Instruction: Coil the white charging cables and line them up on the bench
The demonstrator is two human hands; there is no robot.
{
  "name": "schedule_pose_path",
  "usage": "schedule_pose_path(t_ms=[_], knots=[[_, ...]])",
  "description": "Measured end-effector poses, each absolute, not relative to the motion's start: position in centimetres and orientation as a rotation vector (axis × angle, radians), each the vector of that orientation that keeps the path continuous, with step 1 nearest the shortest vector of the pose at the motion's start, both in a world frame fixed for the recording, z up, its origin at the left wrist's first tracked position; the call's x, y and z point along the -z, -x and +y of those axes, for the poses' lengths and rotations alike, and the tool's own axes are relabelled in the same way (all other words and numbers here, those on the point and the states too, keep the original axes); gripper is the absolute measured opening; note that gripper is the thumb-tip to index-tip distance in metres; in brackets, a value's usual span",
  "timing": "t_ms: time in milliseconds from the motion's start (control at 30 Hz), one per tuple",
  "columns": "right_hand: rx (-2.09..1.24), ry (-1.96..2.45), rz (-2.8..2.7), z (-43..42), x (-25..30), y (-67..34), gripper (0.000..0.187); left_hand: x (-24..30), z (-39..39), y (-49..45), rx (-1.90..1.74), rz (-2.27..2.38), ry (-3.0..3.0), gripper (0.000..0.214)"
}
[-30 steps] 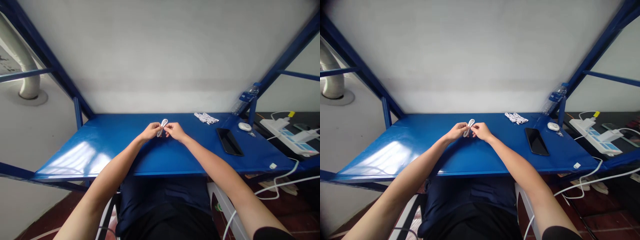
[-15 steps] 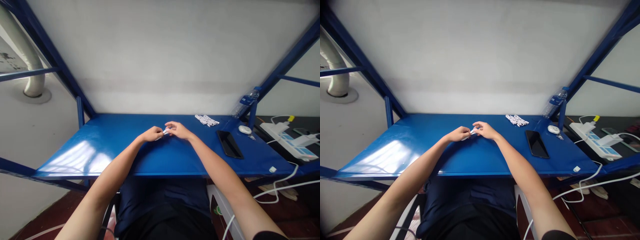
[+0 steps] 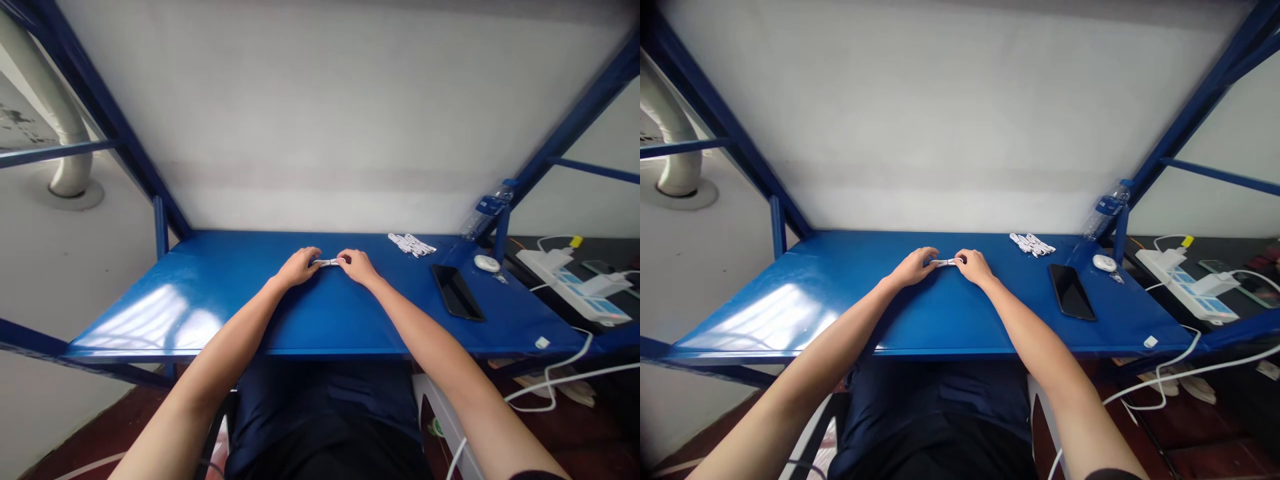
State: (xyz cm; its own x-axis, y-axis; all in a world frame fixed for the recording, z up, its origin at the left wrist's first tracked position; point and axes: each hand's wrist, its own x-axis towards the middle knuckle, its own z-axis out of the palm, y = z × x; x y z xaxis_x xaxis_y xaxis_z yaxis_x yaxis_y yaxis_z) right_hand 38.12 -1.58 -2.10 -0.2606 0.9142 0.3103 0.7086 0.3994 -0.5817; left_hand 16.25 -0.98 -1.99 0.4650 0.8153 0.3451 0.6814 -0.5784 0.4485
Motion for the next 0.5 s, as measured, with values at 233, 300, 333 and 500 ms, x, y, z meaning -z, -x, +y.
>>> schedule_pose_path(t_ms=[233,300,333,500], knots=[[-0.439,1.662,-2.348,-1.1,0.9,-41.0,0.097,1.3,-1.1,-15.2,-0.419,1.458,-2.506,0.091],[-0.52,1.805,-2.412,-1.0,0.6,-41.6,0.109,1.4,-1.3,-15.2,-0.224,1.541,-2.456,0.098],[-0.569,1.855,-2.435,-1.0,0.5,-41.7,0.11,1.4,-1.4,-15.3,-0.136,1.568,-2.431,0.099],[-0.664,1.923,-2.495,-1.2,0.4,-41.5,0.11,1.2,-1.7,-15.6,0.045,1.597,-2.409,0.096]])
